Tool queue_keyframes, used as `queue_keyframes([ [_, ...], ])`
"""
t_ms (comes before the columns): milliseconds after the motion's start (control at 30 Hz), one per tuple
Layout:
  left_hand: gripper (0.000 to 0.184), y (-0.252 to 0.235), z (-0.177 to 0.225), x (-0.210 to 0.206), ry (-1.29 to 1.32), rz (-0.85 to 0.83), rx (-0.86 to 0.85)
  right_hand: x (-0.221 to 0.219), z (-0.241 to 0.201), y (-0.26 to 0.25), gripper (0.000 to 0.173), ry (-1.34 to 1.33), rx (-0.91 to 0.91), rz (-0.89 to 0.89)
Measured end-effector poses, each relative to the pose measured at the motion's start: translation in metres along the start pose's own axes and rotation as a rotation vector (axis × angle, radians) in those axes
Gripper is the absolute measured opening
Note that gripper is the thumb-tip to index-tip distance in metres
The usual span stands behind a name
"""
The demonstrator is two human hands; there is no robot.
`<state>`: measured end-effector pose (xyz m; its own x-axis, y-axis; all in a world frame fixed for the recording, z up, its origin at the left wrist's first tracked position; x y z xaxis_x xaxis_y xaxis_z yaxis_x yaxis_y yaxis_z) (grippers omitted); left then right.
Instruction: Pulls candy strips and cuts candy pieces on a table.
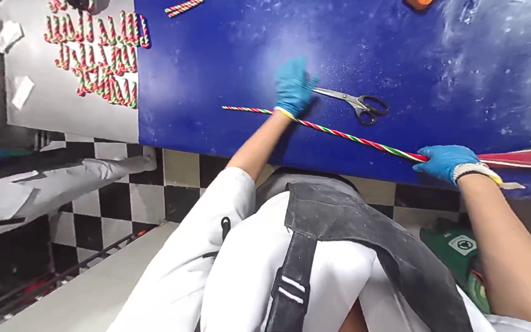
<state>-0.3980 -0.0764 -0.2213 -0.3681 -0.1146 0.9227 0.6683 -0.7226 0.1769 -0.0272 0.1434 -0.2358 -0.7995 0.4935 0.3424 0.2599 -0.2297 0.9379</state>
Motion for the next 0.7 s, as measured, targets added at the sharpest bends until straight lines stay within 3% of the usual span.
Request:
queue_keyframes([
  [67, 0.066, 0.040, 0.102, -0.032, 0.053, -0.147, -0.397, -0.001, 0.000, -0.002, 0.039, -0.021, -0.012, -0.008],
  [133, 0.065, 0.094, 0.176, -0.078, 0.006, -0.263, -0.704, -0.001, 0.001, -0.002, 0.038, -0.036, -0.018, -0.007],
  [200, 0.054, 0.129, 0.201, -0.108, -0.018, -0.408, -0.756, -0.001, 0.001, 0.000, 0.037, -0.038, -0.015, 0.006],
  [267, 0.039, 0.134, 0.185, -0.104, -0.038, -0.619, -0.670, -0.004, 0.003, -0.004, 0.034, -0.041, -0.013, 0.016],
  [300, 0.035, 0.131, 0.165, -0.095, -0.022, -0.721, -0.623, -0.006, 0.005, -0.007, 0.034, -0.048, -0.024, 0.011],
  [367, 0.044, 0.126, 0.109, -0.074, 0.009, -0.852, -0.599, -0.006, 0.009, -0.013, 0.035, -0.042, -0.056, 0.011],
  [500, 0.050, 0.139, -0.045, -0.020, 0.090, -0.926, -0.472, -0.010, 0.013, -0.021, 0.033, -0.068, -0.084, 0.017],
  [633, 0.041, 0.171, -0.220, 0.043, 0.376, -1.034, -0.001, -0.013, 0.014, -0.025, 0.025, -0.148, -0.083, 0.036],
  [700, 0.042, 0.197, -0.303, 0.070, 0.417, -0.960, 0.317, -0.010, 0.009, -0.021, 0.024, -0.174, -0.076, 0.024],
])
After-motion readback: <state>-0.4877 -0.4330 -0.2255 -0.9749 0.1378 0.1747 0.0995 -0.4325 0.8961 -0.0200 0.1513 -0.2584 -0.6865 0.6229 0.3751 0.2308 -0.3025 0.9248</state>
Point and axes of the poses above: each hand's wrist, its own y-axis away from the middle knuckle, its own x-axis out of the back of the hand, z = x × y, the point moved 5 cm from there along -y, towards the middle knuckle, and after that the axes turned 11 degrees about -z, right-handed, at the moved point
